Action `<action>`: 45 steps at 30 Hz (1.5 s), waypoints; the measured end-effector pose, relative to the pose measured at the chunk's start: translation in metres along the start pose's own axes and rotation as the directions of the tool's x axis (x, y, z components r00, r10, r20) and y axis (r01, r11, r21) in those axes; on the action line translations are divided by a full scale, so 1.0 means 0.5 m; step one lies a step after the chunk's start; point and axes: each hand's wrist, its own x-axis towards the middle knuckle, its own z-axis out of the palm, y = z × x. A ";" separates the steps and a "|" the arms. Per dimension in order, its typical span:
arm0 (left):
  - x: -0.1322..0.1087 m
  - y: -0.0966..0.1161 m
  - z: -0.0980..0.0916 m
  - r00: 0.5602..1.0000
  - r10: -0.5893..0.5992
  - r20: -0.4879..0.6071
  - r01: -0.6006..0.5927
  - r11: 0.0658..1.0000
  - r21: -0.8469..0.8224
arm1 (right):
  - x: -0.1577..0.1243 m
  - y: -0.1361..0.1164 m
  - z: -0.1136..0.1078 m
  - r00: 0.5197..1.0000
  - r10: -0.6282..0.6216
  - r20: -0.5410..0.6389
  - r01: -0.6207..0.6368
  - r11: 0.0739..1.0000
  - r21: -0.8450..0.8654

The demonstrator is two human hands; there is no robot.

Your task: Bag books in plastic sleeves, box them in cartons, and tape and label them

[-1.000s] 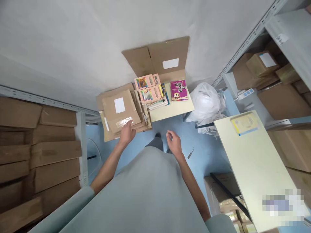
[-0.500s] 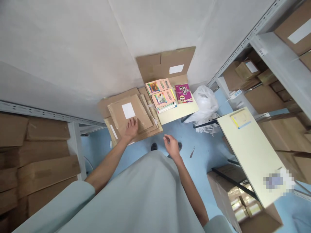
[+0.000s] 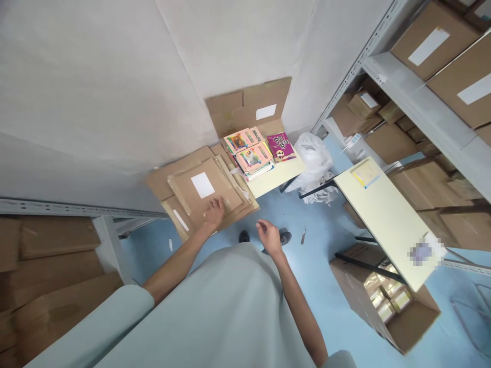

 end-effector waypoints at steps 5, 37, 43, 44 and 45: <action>-0.038 0.018 0.010 1.000 -0.009 -0.008 0.009 1.000 0.015 | 0.010 -0.015 0.006 1.000 -0.020 -0.003 0.020 0.999 0.033; -0.078 0.425 -0.493 0.999 -0.006 -0.046 -0.038 0.479 -0.877 | 0.127 0.136 -0.591 0.921 0.018 -0.388 0.154 0.900 0.407; -0.018 0.673 -0.433 0.966 0.247 0.070 -0.050 0.447 -0.893 | 0.038 0.236 -0.738 0.881 0.145 -0.450 0.173 0.787 0.593; -0.008 0.721 -0.418 0.948 0.300 0.103 -0.050 0.462 -0.886 | 0.018 0.251 -0.756 0.876 0.163 -0.453 0.184 0.755 0.629; 0.001 0.770 -0.403 0.925 0.351 0.144 -0.047 0.482 -0.875 | -0.003 0.266 -0.772 0.869 0.184 -0.460 0.195 0.727 0.659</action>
